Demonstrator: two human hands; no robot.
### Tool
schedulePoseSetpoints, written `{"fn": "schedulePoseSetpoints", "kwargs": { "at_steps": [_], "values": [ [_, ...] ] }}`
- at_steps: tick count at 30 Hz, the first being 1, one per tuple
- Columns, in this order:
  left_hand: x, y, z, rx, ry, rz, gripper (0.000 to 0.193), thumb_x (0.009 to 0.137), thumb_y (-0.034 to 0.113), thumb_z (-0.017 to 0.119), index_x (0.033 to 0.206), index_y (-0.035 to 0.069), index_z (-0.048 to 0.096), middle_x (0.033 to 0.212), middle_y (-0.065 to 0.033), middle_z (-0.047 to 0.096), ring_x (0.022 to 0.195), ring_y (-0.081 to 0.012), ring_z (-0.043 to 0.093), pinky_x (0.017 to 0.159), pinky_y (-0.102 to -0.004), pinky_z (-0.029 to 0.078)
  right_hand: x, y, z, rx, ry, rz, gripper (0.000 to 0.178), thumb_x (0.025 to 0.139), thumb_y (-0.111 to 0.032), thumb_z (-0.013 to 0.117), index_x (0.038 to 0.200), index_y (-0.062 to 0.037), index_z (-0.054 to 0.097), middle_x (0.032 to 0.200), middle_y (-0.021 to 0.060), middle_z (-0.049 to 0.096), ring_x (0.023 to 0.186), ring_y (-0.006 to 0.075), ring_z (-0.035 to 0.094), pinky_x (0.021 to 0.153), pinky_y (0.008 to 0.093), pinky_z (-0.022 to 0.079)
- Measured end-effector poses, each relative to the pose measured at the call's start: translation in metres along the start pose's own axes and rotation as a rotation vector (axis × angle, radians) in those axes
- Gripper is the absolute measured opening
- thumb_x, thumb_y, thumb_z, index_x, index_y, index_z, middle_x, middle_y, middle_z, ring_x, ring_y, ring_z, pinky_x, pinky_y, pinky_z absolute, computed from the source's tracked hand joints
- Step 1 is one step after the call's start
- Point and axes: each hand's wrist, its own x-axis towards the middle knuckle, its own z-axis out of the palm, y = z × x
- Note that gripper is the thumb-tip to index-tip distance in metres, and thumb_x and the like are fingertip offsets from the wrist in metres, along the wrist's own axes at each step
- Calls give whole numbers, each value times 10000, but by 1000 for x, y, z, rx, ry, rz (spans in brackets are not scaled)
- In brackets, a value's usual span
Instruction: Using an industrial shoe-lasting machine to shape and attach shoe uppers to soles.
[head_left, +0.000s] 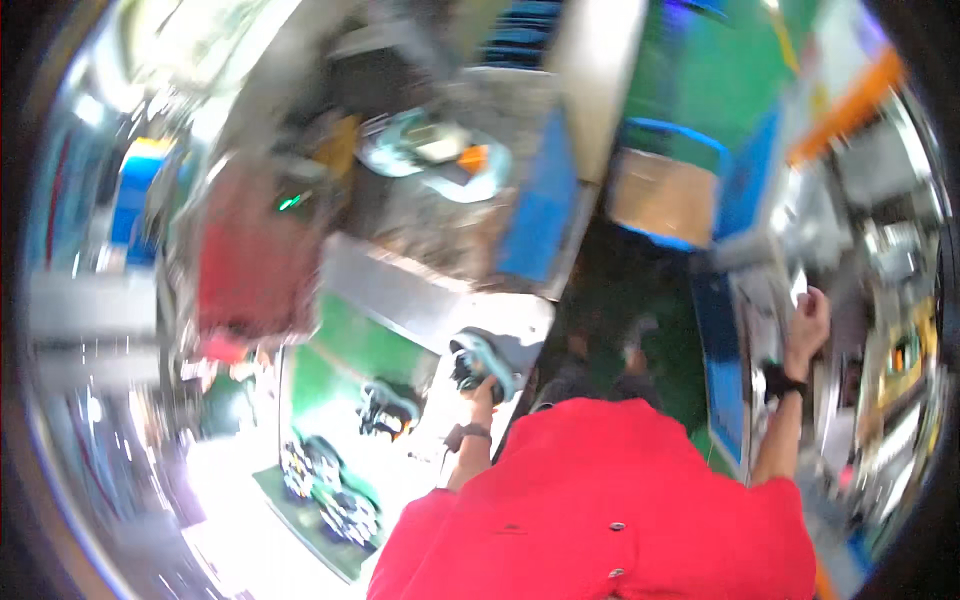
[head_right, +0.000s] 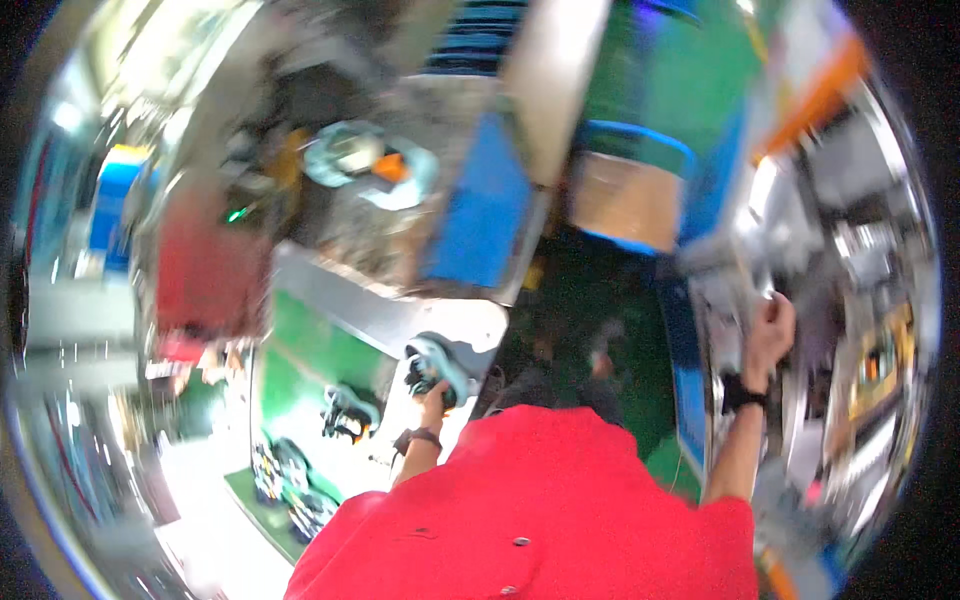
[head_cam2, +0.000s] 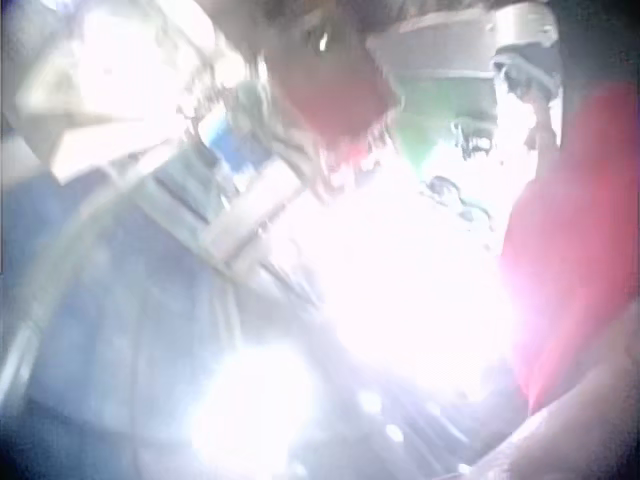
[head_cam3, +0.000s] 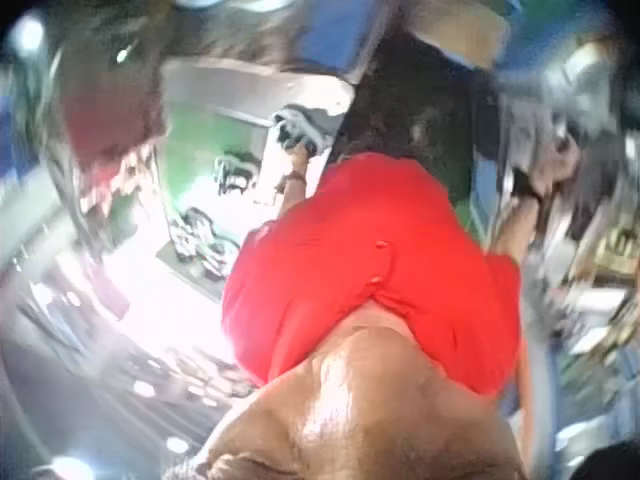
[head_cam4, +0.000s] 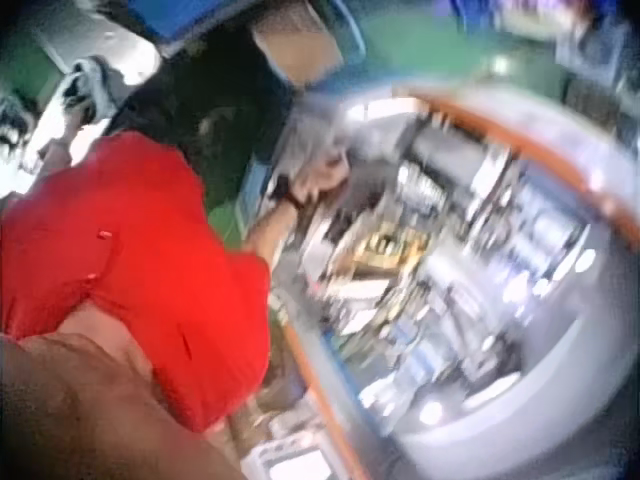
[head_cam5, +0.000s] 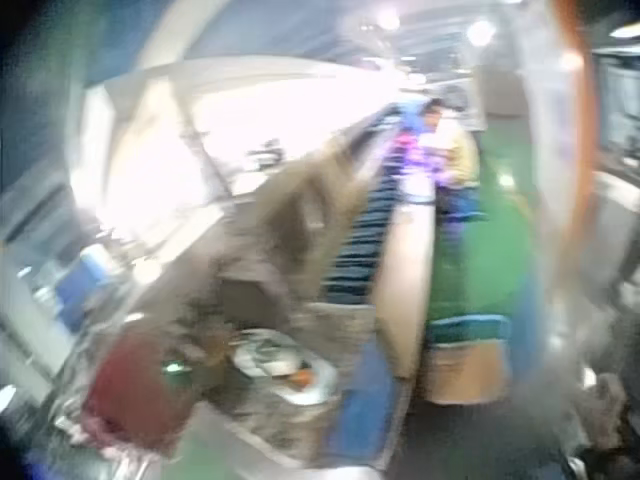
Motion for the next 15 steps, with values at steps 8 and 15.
{"fn": "schedulePoseSetpoints", "kwargs": {
  "at_steps": [8, 15],
  "values": [
    [87, 11, -44, -722, 73, -62, 508, 630, -20, 773, 1111, -42, 611, 1009, -124, 666, 852, -248, 666, 735, -367, 563, 10, -415, 46, 671, -640, -563, 476, 844, -101, 646, 1301, -51, 522, 1195, 134, 608, 1046, 234, 597, 901, 342, 482],
    [263, 39, -177, -748, 334, -82, 521, 593, 136, 836, 1027, -72, 635, 970, -173, 681, 855, -279, 681, 755, -388, 556, -28, -571, 123, 229, -977, -1014, 655, 671, -53, 663, 1301, -32, 487, 1176, 142, 600, 1077, 257, 571, 958, 336, 424]
  ]
}}
